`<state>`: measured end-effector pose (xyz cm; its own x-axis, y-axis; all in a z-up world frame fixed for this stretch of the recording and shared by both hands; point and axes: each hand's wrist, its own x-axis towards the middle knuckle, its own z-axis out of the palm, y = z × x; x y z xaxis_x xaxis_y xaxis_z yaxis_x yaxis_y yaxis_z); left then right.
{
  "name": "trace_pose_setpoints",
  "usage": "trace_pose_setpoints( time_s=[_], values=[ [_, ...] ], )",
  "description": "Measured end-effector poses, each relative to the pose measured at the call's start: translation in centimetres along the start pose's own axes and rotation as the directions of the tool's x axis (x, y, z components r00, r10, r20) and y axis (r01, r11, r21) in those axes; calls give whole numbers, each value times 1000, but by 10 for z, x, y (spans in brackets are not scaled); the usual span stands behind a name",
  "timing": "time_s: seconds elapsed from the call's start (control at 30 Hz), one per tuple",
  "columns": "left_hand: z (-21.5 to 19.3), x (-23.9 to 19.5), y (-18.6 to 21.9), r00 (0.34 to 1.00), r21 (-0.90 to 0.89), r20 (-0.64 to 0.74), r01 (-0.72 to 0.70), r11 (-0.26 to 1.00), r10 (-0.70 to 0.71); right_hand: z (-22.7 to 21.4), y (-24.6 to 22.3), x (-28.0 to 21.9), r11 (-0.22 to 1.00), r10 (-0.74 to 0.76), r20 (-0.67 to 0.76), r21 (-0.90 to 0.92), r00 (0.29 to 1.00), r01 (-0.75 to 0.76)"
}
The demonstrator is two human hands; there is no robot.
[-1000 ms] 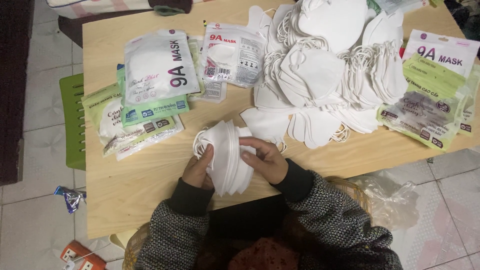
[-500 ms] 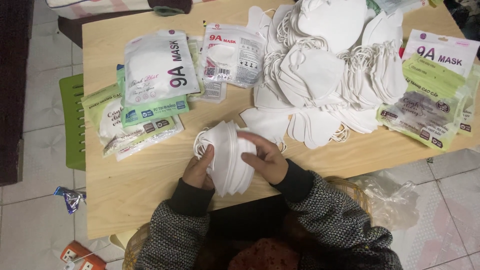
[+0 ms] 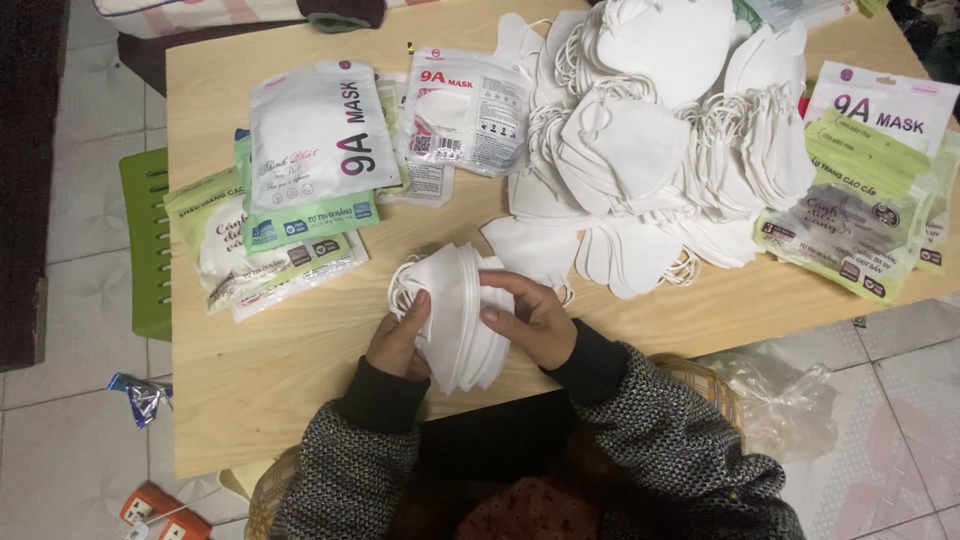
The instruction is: The person is sorting, folding, and stacking white face masks on a table.
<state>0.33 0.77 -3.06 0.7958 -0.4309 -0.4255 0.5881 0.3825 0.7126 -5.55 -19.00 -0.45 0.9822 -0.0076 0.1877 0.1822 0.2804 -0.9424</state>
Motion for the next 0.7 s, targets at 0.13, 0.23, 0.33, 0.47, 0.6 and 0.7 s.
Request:
trace_pose_setpoints(
  time_s=[0.13, 0.23, 0.33, 0.47, 0.6, 0.7],
  values=[
    [-2, 3, -3, 1000, 3, -2, -12, 1000, 12, -2, 6, -1, 1000, -7, -2, 27, 1000, 7],
    [-5, 6, -5, 1000, 29, 31, -5, 1000, 4, -3, 10, -2, 999, -3, -26, 32, 1000, 4],
    [-11, 8, -11, 1000, 8, -2, -29, 1000, 29, -4, 9, -4, 999, 17, -13, 44, 1000, -17],
    [-15, 10, -15, 1000, 22, 19, -6, 1000, 6, 3, -14, 1, 999, 9, -19, 41, 1000, -8],
    [-4, 5, -3, 999, 30, 32, 1, 1000, -2, -7, 9, -3, 997, 68, -6, 27, 998, -68],
    [3, -2, 2, 1000, 26, 23, 9, 1000, -10, -2, 5, -2, 999, 2, -1, -48, 1000, -2]
  ],
)
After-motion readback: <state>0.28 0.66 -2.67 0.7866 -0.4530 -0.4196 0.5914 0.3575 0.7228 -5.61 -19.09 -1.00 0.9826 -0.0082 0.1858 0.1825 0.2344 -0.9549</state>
